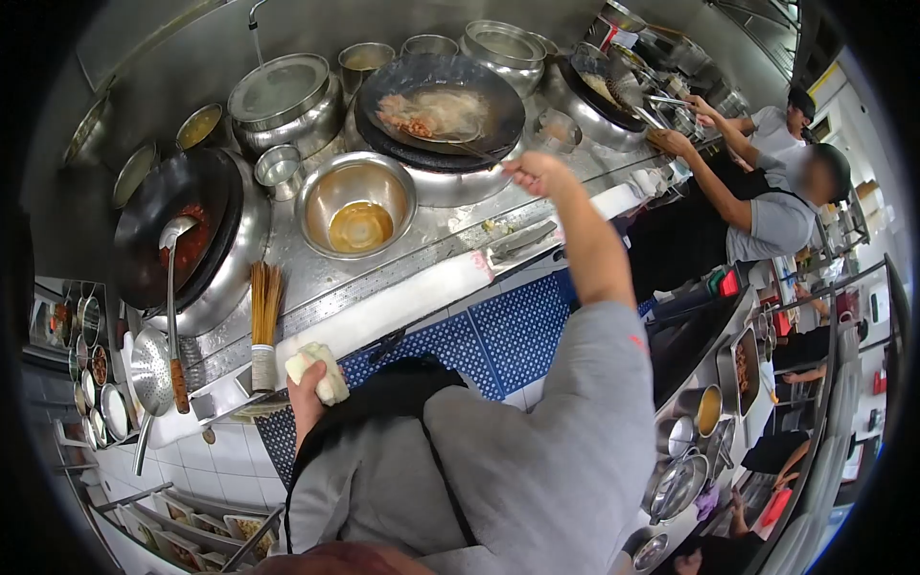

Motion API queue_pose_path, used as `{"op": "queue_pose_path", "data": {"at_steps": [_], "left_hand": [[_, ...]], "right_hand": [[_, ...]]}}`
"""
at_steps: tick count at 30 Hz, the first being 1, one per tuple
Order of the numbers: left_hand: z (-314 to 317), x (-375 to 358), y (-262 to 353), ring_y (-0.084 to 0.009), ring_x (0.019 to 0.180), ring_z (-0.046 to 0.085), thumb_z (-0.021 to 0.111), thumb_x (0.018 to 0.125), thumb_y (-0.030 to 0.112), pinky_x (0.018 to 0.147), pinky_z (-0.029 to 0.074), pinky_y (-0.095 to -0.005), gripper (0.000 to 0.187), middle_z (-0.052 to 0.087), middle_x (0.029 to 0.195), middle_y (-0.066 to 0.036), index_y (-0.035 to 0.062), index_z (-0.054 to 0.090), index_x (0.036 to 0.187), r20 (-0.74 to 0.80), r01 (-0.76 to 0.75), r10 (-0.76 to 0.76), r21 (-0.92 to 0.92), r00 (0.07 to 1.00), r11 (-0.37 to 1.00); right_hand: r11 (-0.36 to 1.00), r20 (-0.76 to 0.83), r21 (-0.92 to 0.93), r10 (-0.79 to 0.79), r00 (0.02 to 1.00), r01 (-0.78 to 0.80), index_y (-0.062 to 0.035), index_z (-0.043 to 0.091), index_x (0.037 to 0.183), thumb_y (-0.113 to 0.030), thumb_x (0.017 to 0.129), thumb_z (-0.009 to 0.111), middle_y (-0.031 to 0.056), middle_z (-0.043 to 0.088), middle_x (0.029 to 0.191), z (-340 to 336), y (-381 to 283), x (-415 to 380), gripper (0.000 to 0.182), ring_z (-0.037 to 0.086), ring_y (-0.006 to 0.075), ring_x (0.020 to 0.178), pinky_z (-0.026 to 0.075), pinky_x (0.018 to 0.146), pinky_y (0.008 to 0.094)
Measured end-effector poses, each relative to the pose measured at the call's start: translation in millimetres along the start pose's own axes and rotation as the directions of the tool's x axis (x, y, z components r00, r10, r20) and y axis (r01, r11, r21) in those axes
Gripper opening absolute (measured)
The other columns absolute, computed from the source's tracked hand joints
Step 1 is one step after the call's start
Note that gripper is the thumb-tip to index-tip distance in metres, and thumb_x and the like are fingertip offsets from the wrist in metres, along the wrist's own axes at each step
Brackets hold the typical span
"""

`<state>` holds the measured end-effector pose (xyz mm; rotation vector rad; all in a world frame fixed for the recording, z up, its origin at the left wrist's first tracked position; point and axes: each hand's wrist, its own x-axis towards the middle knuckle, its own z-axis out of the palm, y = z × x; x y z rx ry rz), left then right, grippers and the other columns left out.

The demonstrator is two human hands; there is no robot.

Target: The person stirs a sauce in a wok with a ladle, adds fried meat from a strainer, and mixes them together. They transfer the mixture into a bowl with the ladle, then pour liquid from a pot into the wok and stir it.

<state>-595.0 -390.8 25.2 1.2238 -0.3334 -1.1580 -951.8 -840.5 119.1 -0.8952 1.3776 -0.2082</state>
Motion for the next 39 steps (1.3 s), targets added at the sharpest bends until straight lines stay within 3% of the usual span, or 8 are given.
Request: {"op": "queue_pose_path", "data": {"at_steps": [3,10,14,26,30,35,38,39], "left_hand": [[3.2,1.0,0.2,-0.0243,0.066,0.064,0.065,0.078,0.015,0.06,0.054,-0.0349,0.04,0.063,0.081,-0.016,-0.0085,0.054,0.108,-0.009,-0.009,0.009,0.01,1.0,1.0],[18.6,1.3,7.8,-0.0268,0.065,0.065,0.064,0.078,0.015,0.056,0.055,-0.0361,0.043,0.062,0.085,-0.019,-0.0089,0.051,0.111,-0.008,0.052,-0.052,-0.017,0.999,0.998],[11.9,1.7,0.6,-0.0275,0.066,0.065,0.063,0.078,0.014,0.058,0.056,-0.0384,0.044,0.062,0.084,-0.018,-0.0089,0.05,0.113,-0.01,0.044,-0.044,-0.029,0.999,0.999],[19.7,4.8,2.2,-0.0257,0.065,0.065,0.063,0.079,0.016,0.058,0.056,-0.0358,0.042,0.063,0.081,-0.018,-0.009,0.052,0.11,0.068,0.097,-0.093,-0.057,0.993,0.994],[14.2,7.4,-1.8,-0.0263,0.063,0.064,0.063,0.079,0.023,0.057,0.054,-0.0357,0.047,0.063,0.08,-0.018,-0.0048,0.051,0.115,0.101,0.105,-0.104,-0.003,0.989,0.994],[12.9,9.2,1.7,-0.0252,0.064,0.065,0.063,0.079,0.017,0.057,0.056,-0.0359,0.041,0.063,0.081,-0.017,-0.0086,0.053,0.109,0.098,0.125,-0.119,-0.053,0.988,0.991],[15.9,10.7,6.3,-0.0249,0.064,0.064,0.063,0.079,0.017,0.058,0.056,-0.0356,0.041,0.062,0.081,-0.017,-0.0081,0.052,0.11,0.107,0.124,-0.119,-0.04,0.987,0.992],[18.4,11.8,9.7,-0.0248,0.064,0.064,0.063,0.079,0.016,0.058,0.056,-0.0355,0.041,0.062,0.081,-0.016,-0.008,0.052,0.11,0.109,0.124,-0.12,-0.03,0.987,0.992]], "right_hand": [[0.859,0.065,0.51,-0.08,0.995,0.036,-0.003,0.059,0.091,-0.019,0.098,0.05,-0.0043,0.047,0.054,35.8,36.4,30.6,0.019,0.035,0.0036,0.038,0.023,0.031,0.0177],[0.499,-0.048,0.862,-0.098,0.994,0.091,-0.0021,0.056,0.099,-0.015,0.1,0.041,0.0004,0.052,0.063,80.9,26.2,53.5,0.02,0.043,0.005,0.044,0.031,0.034,0.0172],[0.508,0.099,0.861,-0.229,0.968,0.032,-0.0013,0.055,0.101,-0.015,0.1,0.037,0.0004,0.056,0.066,65.2,41.5,79.2,0.022,0.046,0.0043,0.044,0.033,0.033,0.0158],[0.692,-0.051,0.675,-0.302,0.952,0.256,-0.0012,0.054,0.103,-0.01,0.096,0.042,-0.0052,0.047,0.061,82.0,52.3,5.3,0.016,0.033,0.0025,0.041,0.024,0.032,0.0178],[0.633,-0.056,0.74,-0.276,0.959,0.226,0.0081,0.049,0.111,-0.004,0.092,0.043,-0.0013,0.05,0.065,78.3,35.2,-35.4,0.024,0.037,0.0034,0.045,0.029,0.035,0.0162],[0.408,-0.02,0.868,-0.54,0.841,0.283,0.0212,0.042,0.112,-0.003,0.089,0.05,0.0129,0.061,0.079,86.7,8.9,-82.4,0.034,0.062,0.0141,0.063,0.054,0.054,0.0199],[0.28,-0.226,0.869,-0.51,0.83,0.409,0.0105,0.051,0.094,-0.004,0.087,0.05,0.0134,0.061,0.078,107.9,-6.4,-83.7,0.016,0.06,0.0179,0.063,0.05,0.052,0.0228],[0.259,-0.127,0.912,-0.561,0.818,0.319,0.0097,0.049,0.092,-0.001,0.087,0.048,0.015,0.06,0.08,99.4,-2.5,-66.8,0.012,0.06,0.0207,0.064,0.051,0.053,0.0246]]}}
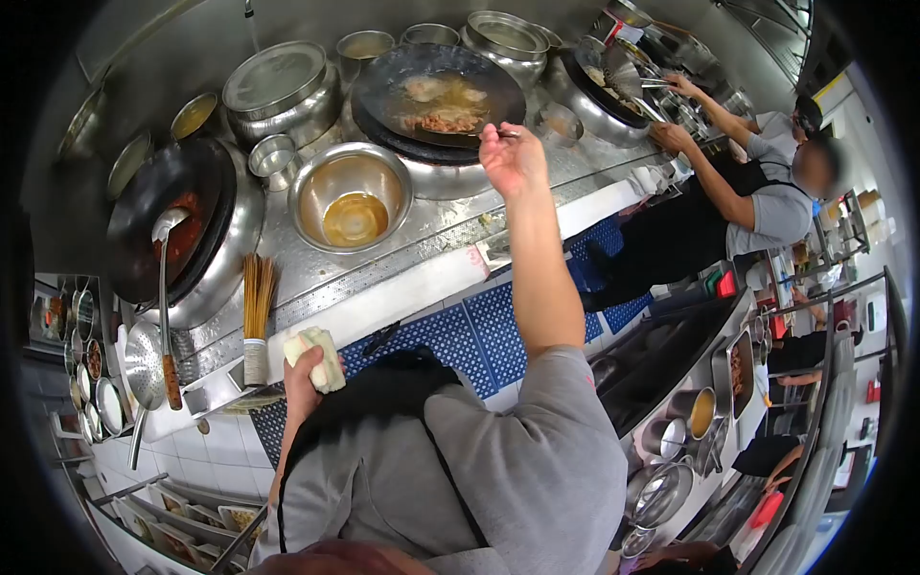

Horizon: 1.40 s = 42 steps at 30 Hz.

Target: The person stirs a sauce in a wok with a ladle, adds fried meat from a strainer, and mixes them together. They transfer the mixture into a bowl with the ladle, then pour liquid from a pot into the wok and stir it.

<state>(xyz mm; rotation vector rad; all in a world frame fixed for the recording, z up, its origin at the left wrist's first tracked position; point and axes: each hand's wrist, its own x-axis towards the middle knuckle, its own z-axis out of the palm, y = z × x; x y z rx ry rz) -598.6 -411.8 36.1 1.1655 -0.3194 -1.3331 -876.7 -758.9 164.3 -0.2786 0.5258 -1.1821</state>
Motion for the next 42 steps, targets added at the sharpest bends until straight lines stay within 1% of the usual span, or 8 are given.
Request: {"op": "queue_pose_path", "data": {"at_steps": [3,7,8,12,23,25,35,42], "left_hand": [[11.0,-0.4,8.2,-0.0244,0.065,0.064,0.063,0.079,0.016,0.058,0.056,-0.0353,0.04,0.062,0.081,-0.016,-0.0076,0.052,0.11,-0.023,-0.022,0.022,0.009,0.999,1.0],[14.1,3.9,9.7,-0.0239,0.065,0.064,0.062,0.079,0.014,0.058,0.056,-0.0354,0.039,0.062,0.083,-0.016,-0.0074,0.052,0.11,0.005,-0.042,0.042,-0.021,0.999,0.999],[15.8,4.4,9.7,-0.0239,0.065,0.064,0.062,0.079,0.014,0.058,0.056,-0.0355,0.039,0.062,0.083,-0.016,-0.0074,0.052,0.11,-0.007,-0.046,0.046,-0.02,0.999,0.999],[20.6,0.2,11.3,-0.0249,0.069,0.065,0.061,0.08,0.013,0.059,0.056,-0.0354,0.039,0.062,0.085,-0.016,-0.0078,0.052,0.111,-0.041,-0.053,0.054,0.014,0.998,0.998],[36.1,-2.4,5.2,-0.0253,0.068,0.065,0.061,0.079,0.012,0.059,0.056,-0.0361,0.038,0.063,0.085,-0.015,-0.0073,0.054,0.111,-0.065,-0.036,0.034,-0.027,0.997,0.999],[39.3,6.1,8.9,-0.025,0.068,0.065,0.062,0.079,0.012,0.06,0.056,-0.0359,0.038,0.063,0.084,-0.015,-0.0073,0.054,0.111,-0.08,-0.078,0.076,-0.027,0.994,0.997],[31.9,-12.5,2.7,-0.0257,0.067,0.065,0.064,0.077,0.012,0.06,0.056,-0.0368,0.042,0.062,0.085,-0.017,-0.007,0.052,0.112,-0.088,-0.019,0.015,-0.045,0.996,0.999],[24.4,-19.3,12.4,-0.0248,0.07,0.065,0.062,0.08,0.017,0.06,0.056,-0.0363,0.042,0.062,0.087,-0.015,-0.0039,0.051,0.115,-0.162,-0.064,0.055,-0.053,0.985,0.997]], "right_hand": [[0.997,-0.147,0.016,0.081,0.986,-0.079,0.0158,0.046,0.098,0.003,0.088,0.045,0.0189,0.06,0.086,-40.6,12.0,40.5,0.016,0.059,0.0165,0.06,0.054,0.054,0.0218],[0.978,-0.414,-0.097,0.128,0.901,-0.184,0.0094,0.047,0.1,0.003,0.089,0.041,0.0172,0.059,0.085,-70.6,25.2,63.3,0.014,0.054,0.0137,0.055,0.044,0.04,0.0195],[0.967,-0.433,-0.084,0.181,0.883,-0.24,0.003,0.048,0.099,-0.001,0.091,0.038,0.0121,0.058,0.076,-98.1,22.0,87.4,0.013,0.047,0.0101,0.049,0.039,0.036,0.0182],[0.871,-0.314,-0.408,0.147,0.938,-0.273,-0.0046,0.047,0.089,-0.006,0.091,0.037,0.0022,0.048,0.059,-102.9,34.1,85.8,0.011,0.038,0.0073,0.042,0.029,0.034,0.0203],[0.902,-0.189,-0.241,0.318,0.929,-0.358,-0.0048,0.054,0.1,-0.013,0.095,0.039,-0.0044,0.045,0.057,-111.3,56.6,100.6,0.017,0.035,0.0041,0.038,0.025,0.029,0.0196],[0.913,-0.144,-0.079,0.387,0.911,-0.401,-0.0059,0.054,0.099,-0.012,0.094,0.039,-0.0042,0.044,0.056,-99.5,51.3,90.5,0.018,0.034,0.0051,0.038,0.025,0.029,0.0204],[0.937,-0.131,-0.284,0.173,0.976,-0.204,-0.0068,0.055,0.097,-0.013,0.094,0.041,-0.0045,0.043,0.056,-121.2,71.0,93.6,0.016,0.031,0.0048,0.038,0.023,0.031,0.0206],[0.939,-0.072,-0.309,0.133,0.989,-0.148,-0.0018,0.057,0.105,-0.013,0.096,0.042,-0.0039,0.045,0.06,-47.0,27.6,40.2,0.02,0.032,0.0034,0.039,0.022,0.031,0.0194]]}}
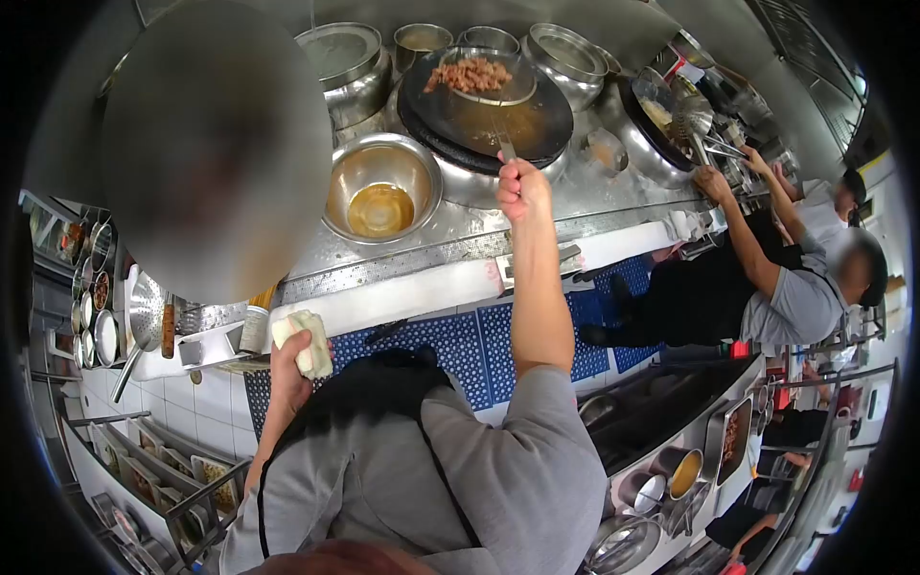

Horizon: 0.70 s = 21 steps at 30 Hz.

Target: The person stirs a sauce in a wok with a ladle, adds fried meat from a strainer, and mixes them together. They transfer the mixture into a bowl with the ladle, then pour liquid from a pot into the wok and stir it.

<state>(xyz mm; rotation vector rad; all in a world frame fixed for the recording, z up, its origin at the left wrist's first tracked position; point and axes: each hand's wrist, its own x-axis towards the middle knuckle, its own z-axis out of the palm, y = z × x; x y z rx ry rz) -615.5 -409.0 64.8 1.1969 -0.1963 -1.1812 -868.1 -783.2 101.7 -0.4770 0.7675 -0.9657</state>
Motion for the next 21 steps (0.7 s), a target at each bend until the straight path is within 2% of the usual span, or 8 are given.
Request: {"op": "queue_pose_path", "data": {"at_steps": [3,7,12,16,21], "left_hand": [[-2.6,0.1,3.1,-0.0247,0.071,0.064,0.061,0.08,0.017,0.061,0.056,-0.0362,0.043,0.061,0.088,-0.015,-0.0027,0.05,0.117,0.004,0.001,-0.001,0.017,1.0,1.0],[-7.4,2.8,7.2,-0.0244,0.071,0.064,0.062,0.08,0.017,0.061,0.056,-0.0359,0.043,0.061,0.09,-0.015,-0.0023,0.049,0.117,0.032,-0.017,0.018,-0.003,0.999,1.0],[-13.4,1.4,7.6,-0.0243,0.072,0.065,0.062,0.08,0.017,0.062,0.056,-0.0362,0.044,0.061,0.09,-0.014,-0.0025,0.049,0.118,0.02,-0.024,0.024,-0.015,1.0,1.0],[-20.5,2.1,6.6,-0.024,0.072,0.065,0.063,0.08,0.017,0.062,0.056,-0.0364,0.045,0.061,0.089,-0.014,-0.0023,0.049,0.118,0.006,-0.021,0.021,-0.012,1.0,1.0],[-21.1,3.4,11.9,-0.0228,0.072,0.065,0.063,0.08,0.016,0.063,0.056,-0.0353,0.043,0.063,0.088,-0.013,-0.002,0.052,0.117,-0.003,-0.036,0.036,-0.004,0.999,0.999]], "right_hand": [[0.991,0.069,-0.091,-0.087,0.994,0.093,-0.0009,0.056,0.109,-0.012,0.097,0.042,-0.0033,0.046,0.061,24.9,-16.8,-32.3,0.022,0.033,0.0032,0.04,0.023,0.031,0.0193],[0.99,0.138,-0.047,-0.124,0.983,0.132,-0.0001,0.056,0.115,-0.012,0.097,0.043,-0.003,0.046,0.061,23.2,-9.3,-44.1,0.025,0.034,0.0033,0.04,0.026,0.032,0.0191],[0.967,0.253,0.223,0.067,0.965,-0.126,0.003,0.055,0.117,-0.009,0.096,0.043,-0.0035,0.049,0.062,-22.2,12.1,-24.0,0.027,0.034,0.0035,0.039,0.026,0.032,0.0196],[0.965,0.112,0.215,0.13,0.985,-0.152,-0.0008,0.058,0.11,-0.011,0.096,0.041,-0.0048,0.047,0.06,-37.5,22.2,-22.3,0.023,0.034,0.0032,0.038,0.026,0.03,0.0202],[0.98,0.035,0.191,0.043,0.998,-0.049,0.0028,0.055,0.113,-0.008,0.094,0.043,-0.0038,0.048,0.06,-44.5,11.4,-27.5,0.025,0.035,0.0033,0.039,0.026,0.031,0.0195]]}}
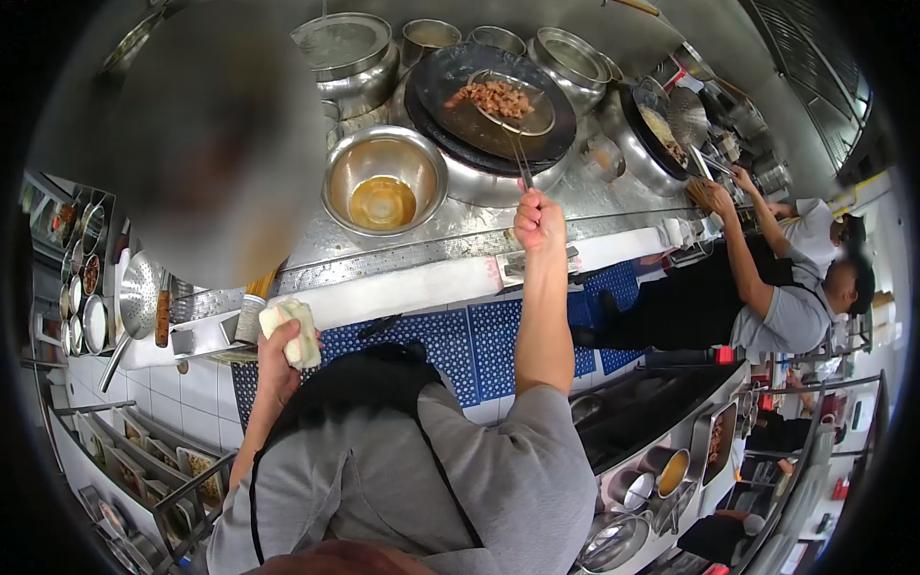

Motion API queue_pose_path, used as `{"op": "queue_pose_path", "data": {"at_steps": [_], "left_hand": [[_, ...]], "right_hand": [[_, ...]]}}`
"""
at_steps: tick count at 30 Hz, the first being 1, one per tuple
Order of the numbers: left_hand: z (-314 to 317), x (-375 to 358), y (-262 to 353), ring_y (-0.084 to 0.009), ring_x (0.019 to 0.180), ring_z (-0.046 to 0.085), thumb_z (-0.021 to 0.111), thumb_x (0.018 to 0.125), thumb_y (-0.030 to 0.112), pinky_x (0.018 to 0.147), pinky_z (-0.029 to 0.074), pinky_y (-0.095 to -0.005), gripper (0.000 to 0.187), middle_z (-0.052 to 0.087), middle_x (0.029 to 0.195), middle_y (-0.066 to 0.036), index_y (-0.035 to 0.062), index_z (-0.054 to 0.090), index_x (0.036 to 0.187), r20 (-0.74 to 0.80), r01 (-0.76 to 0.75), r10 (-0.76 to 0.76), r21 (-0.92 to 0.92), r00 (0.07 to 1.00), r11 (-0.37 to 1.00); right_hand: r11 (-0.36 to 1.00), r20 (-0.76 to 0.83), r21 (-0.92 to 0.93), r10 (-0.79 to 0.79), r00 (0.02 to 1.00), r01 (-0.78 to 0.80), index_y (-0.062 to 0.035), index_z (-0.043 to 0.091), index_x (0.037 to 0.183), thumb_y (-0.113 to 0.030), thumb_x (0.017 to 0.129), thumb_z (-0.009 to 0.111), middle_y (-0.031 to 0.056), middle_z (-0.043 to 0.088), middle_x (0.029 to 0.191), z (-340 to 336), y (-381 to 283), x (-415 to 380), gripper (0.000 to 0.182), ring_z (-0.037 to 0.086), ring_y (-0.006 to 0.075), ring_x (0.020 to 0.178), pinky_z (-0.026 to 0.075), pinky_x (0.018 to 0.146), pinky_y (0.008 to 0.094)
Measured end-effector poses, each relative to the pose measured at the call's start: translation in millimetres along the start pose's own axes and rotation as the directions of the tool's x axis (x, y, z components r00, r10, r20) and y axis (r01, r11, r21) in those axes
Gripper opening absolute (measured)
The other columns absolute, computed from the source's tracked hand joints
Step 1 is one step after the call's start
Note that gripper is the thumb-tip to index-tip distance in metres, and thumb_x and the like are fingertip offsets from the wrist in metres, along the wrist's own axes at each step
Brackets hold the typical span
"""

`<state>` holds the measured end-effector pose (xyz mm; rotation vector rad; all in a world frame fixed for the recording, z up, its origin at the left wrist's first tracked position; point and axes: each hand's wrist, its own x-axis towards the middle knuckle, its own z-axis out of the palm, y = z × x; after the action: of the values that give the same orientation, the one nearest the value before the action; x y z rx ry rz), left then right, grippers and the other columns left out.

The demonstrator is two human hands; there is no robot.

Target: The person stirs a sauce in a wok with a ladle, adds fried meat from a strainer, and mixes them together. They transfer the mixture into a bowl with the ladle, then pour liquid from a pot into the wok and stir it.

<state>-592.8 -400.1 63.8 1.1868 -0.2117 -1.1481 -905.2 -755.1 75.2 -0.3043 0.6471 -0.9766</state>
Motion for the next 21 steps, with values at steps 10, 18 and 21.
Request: {"op": "queue_pose_path", "data": {"at_steps": [10,18,21], "left_hand": [[-37.6,-1.5,126.9,-0.0118,0.072,0.059,0.073,0.074,0.018,0.069,0.048,-0.0268,0.032,0.064,0.082,-0.004,-0.0004,0.061,0.098,-0.149,-0.615,0.802,0.566,0.578,0.548],[-112.5,24.9,164.6,-0.0411,0.13,0.038,0.064,0.071,0.053,0.097,0.04,-0.0504,0.057,0.052,0.131,-0.025,0.0107,0.07,0.109,-0.06,0.157,0.659,0.984,0.749,-0.089],[-150.7,62.2,154.9,-0.0391,0.117,0.051,0.065,0.07,0.051,0.094,0.044,-0.0464,0.054,0.059,0.118,-0.025,0.0088,0.071,0.103,-0.07,0.129,0.528,0.989,0.846,-0.076]], "right_hand": [[0.976,0.086,-0.209,-0.048,0.995,0.065,0.0034,0.053,0.119,-0.006,0.094,0.041,-0.003,0.045,0.062,47.6,-27.8,-7.3,0.03,0.033,0.0045,0.039,0.024,0.03,0.0194],[0.967,0.36,-0.192,0.231,0.904,-0.17,0.0022,0.05,0.125,-0.012,0.098,0.041,-0.0046,0.041,0.062,141.7,53.8,-2.3,0.031,0.033,0.003,0.04,0.025,0.031,0.0193],[0.937,0.428,-0.218,0.342,0.836,-0.272,0.0019,0.051,0.123,-0.012,0.098,0.041,-0.0044,0.042,0.062,176.5,105.9,13.6,0.03,0.033,0.0038,0.04,0.025,0.031,0.0195]]}}
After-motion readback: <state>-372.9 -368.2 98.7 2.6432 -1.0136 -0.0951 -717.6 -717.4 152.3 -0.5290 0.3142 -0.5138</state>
